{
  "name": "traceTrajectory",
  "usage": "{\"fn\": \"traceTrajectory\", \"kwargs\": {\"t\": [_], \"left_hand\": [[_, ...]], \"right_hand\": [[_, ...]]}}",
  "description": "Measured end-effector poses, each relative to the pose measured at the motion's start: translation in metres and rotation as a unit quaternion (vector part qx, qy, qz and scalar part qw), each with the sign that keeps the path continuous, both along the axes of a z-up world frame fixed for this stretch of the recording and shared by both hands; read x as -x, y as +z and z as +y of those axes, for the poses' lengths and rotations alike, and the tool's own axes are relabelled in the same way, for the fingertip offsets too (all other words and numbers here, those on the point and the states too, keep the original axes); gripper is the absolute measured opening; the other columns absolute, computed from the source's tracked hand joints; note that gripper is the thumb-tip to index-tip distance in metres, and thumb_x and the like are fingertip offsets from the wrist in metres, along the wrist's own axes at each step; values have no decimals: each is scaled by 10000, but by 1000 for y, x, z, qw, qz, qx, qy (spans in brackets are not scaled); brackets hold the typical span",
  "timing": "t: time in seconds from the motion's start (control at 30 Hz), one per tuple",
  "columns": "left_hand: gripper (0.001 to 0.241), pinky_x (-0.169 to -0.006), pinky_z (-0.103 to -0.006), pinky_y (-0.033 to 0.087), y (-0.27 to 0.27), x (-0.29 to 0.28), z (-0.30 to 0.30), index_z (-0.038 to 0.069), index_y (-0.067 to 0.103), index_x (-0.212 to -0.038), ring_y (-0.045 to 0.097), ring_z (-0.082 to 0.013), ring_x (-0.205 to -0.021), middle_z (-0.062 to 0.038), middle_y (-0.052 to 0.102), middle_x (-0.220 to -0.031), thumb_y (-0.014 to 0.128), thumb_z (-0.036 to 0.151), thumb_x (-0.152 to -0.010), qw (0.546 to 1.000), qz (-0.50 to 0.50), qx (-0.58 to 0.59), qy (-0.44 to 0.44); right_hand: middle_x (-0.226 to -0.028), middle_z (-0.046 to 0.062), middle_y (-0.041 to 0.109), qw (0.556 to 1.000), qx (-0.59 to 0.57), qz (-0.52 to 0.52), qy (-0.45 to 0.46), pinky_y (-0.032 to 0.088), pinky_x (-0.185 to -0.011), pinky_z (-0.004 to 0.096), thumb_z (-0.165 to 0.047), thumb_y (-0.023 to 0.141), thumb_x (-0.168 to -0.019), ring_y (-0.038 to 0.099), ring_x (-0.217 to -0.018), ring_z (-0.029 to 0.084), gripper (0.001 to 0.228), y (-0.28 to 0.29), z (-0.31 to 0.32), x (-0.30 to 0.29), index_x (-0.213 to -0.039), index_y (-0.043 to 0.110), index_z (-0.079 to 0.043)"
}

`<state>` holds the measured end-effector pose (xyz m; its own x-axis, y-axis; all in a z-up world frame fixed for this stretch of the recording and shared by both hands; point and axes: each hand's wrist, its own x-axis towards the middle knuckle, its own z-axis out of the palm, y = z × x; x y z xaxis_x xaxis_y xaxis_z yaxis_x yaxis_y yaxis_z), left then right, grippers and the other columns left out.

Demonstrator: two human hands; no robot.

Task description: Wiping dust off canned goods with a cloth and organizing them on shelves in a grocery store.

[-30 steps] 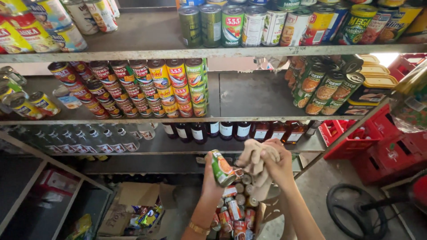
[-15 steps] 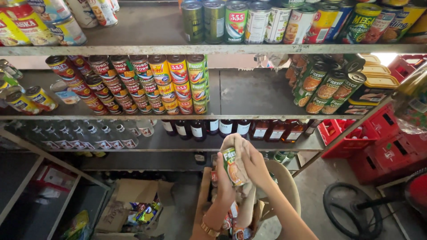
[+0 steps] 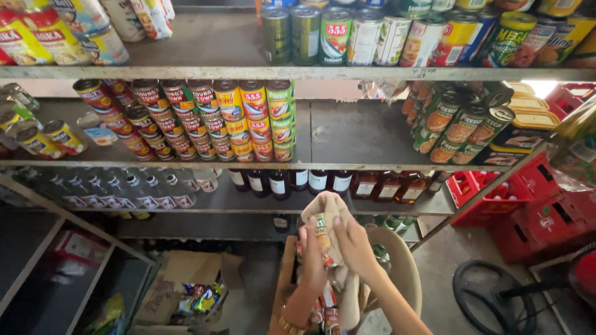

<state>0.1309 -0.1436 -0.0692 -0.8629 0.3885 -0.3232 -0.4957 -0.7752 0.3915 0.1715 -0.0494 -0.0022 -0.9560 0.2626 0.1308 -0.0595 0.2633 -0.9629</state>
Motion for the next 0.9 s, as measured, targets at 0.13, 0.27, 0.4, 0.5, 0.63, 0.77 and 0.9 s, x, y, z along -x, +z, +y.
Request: {"fn": "traceTrajectory", "kwargs": {"t": [0.13, 0.27, 0.4, 0.5, 0.63, 0.77, 0.9], "left_hand": [[465, -787, -340, 502, -32, 12, 1, 68, 519, -1270, 593, -160, -922, -42, 623, -1036, 493, 454, -1011, 955, 77, 283, 48], [440, -827, -311, 516, -42, 4, -2, 57, 552, -1187, 596, -125, -964, -28, 639, -1046, 486, 454, -1008, 967, 142, 207, 46], [493, -822, -275, 512, -10, -6, 1, 76, 660, -1157, 614, -121, -944, 8, 680, -1024, 456, 494, -993, 964, 43, 261, 25], [455, -763, -305, 531, -5, -13, -3, 77, 614, -1115, 615, -151, -861, -13, 637, -944, 468, 492, -998, 980, 27, 195, 28], [380, -750, -280, 513, -32, 8, -4, 92, 588, -1141, 610, -95, -854, 0, 636, -964, 541, 435, -985, 964, 68, 235, 100], [484, -739, -301, 468, -69, 14, -1, -78, 599, -1117, 525, -124, -883, -79, 580, -970, 593, 405, -1149, 941, 209, 236, 123], [442, -840, -185, 504, 11, -13, -4, 49, 690, -1174, 628, -34, -963, 4, 708, -1066, 515, 417, -1002, 944, 142, 282, 95]], "right_hand": [[-1368, 282, 594, 975, -207, 80, -15, 499, -1001, 410, -206, 492, -1004, 611, -1228, 419, 523, 19, -18, -24, -1471, 466, 28], [-1383, 288, 588, 969, -228, 96, 17, 457, -1041, 406, -158, 452, -1008, 586, -1261, 397, 507, 4, 2, -8, -1475, 456, 39], [-1275, 241, 673, 997, -59, 43, 40, 469, -1033, 363, -162, 413, -1042, 631, -1200, 339, 415, -50, 34, 24, -1387, 546, 28], [-1186, 230, 701, 996, 65, 28, 50, 503, -969, 346, -185, 423, -1060, 664, -1105, 302, 383, -53, 24, 7, -1299, 622, 39], [-1099, 225, 709, 997, -73, 20, 4, 533, -907, 371, -238, 475, -1046, 710, -1028, 297, 391, -28, -1, -19, -1289, 588, 47], [-1192, 313, 636, 952, -257, 162, -43, 504, -939, 418, -263, 489, -1070, 640, -1100, 403, 500, -13, -9, -23, -1398, 469, 113], [-1163, 292, 663, 963, -205, 158, -78, 524, -927, 397, -268, 475, -1062, 673, -1059, 352, 459, 8, -2, -7, -1352, 541, 82]]}}
